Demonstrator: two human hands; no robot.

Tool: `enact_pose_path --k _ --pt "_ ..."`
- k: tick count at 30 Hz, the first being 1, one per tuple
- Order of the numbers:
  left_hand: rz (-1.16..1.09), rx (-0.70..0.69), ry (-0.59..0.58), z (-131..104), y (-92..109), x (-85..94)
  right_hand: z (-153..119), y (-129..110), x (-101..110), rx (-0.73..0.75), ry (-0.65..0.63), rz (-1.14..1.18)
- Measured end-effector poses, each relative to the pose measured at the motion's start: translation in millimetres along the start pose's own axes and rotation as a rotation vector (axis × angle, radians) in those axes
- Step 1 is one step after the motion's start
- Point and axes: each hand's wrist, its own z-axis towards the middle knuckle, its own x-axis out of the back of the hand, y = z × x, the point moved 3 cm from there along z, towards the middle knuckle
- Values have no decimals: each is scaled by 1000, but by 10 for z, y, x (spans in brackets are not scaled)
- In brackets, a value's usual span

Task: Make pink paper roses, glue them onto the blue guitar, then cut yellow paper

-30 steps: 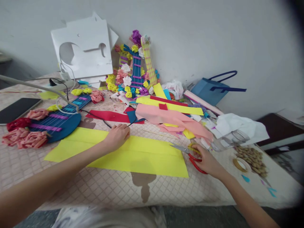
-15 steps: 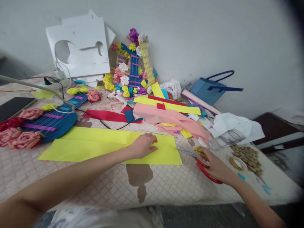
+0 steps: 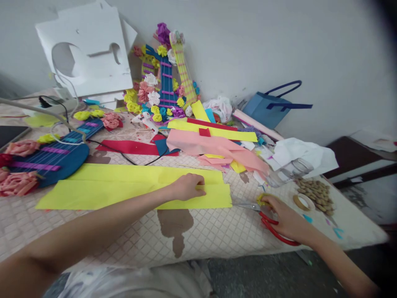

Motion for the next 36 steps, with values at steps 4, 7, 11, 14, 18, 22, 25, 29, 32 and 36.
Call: enact_pose_path --k 4,7,11,14,18,22,25,29,32,36 --pt "-34 -12 2 -5 -7 -7 -62 21 14 -7 5 -9" --pt "-45 -22 4 -5 -18 -5 -91 -17 23 -7 1 -14" --pt "-37 -35 7 3 -29 -1 -73 -144 12 29 -22 -27" --pt "-10 -42 15 4 -14 -4 -28 -214 -13 54 -33 -31" --pt "57 -51 120 -16 58 -3 28 -231 -40 70 -51 -41" --pt "128 -409 163 -6 233 -71 50 -229 -43 99 -92 -69" --pt "172 -739 37 39 329 -201 58 -244 -29 132 -113 -102" --pt "236 -810 -126 161 297 -365 79 -264 3 149 -120 -133" --pt "238 -771 -196 212 231 -426 96 -250 22 156 -136 -134" --pt "235 -754 -211 217 195 -432 102 -205 40 161 -141 -126"
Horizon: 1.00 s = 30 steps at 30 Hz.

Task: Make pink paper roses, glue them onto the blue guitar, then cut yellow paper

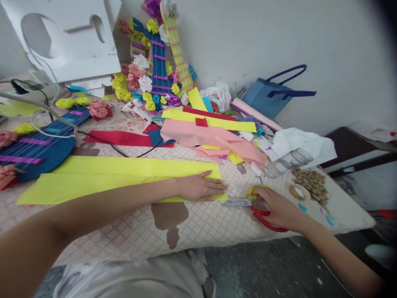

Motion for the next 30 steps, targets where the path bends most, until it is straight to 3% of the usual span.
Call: enact_pose_path --k 17,30 --pt "-36 -30 -6 18 -63 -17 39 -17 55 18 -115 -54" --pt "-35 -31 -6 14 -74 -28 -17 67 44 -9 -65 -128"
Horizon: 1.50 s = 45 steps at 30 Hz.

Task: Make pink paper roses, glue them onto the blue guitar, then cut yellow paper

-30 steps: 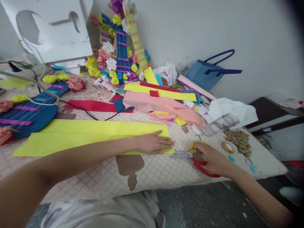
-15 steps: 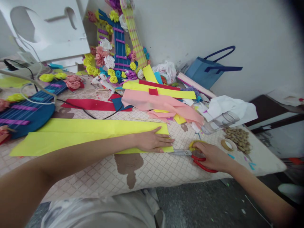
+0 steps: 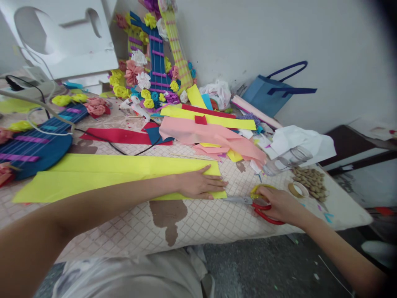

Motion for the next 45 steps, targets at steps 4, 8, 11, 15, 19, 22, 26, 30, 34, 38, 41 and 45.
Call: enact_pose_path --k 4,8,11,15,19,22,26,30,34,38,41,45 --pt "-8 -5 18 1 5 11 9 -61 30 29 -1 39" --pt "-12 7 9 -1 13 20 56 -113 41 31 -2 68" --pt "-16 22 -3 -1 18 23 101 -138 50 36 17 87" --pt "-21 27 -12 -1 16 14 128 -153 48 39 6 75" --pt "-9 0 28 -5 13 14 96 -127 24 22 -18 47" --pt "-11 7 20 -3 11 15 64 -108 5 8 -35 35" --pt "-10 20 -12 5 8 9 37 -118 3 -19 -32 55" --pt "0 -20 41 -12 22 50 11 -151 3 -4 -12 90" --pt "8 3 57 -71 39 134 -14 -157 -9 -7 -15 92" --pt "-2 34 40 -141 22 162 -7 -182 3 -9 -9 91" --pt "13 30 26 -167 -6 123 27 -224 20 -7 -3 78" --pt "16 27 26 -169 -26 84 77 -261 22 2 -8 42"
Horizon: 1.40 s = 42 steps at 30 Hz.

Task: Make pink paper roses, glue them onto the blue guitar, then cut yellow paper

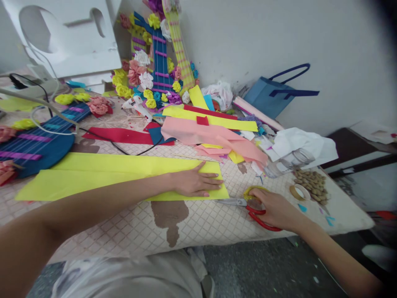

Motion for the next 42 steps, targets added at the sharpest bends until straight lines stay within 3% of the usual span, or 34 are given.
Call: enact_pose_path --k 18,29,42 --pt "-19 34 -43 -4 -11 -10 -65 14 -17 -6 -8 2" --pt "-12 9 6 -6 -17 -18 79 -71 -33 30 13 -13" --pt "13 30 -44 -1 -8 -7 33 -44 -64 28 -4 -75"
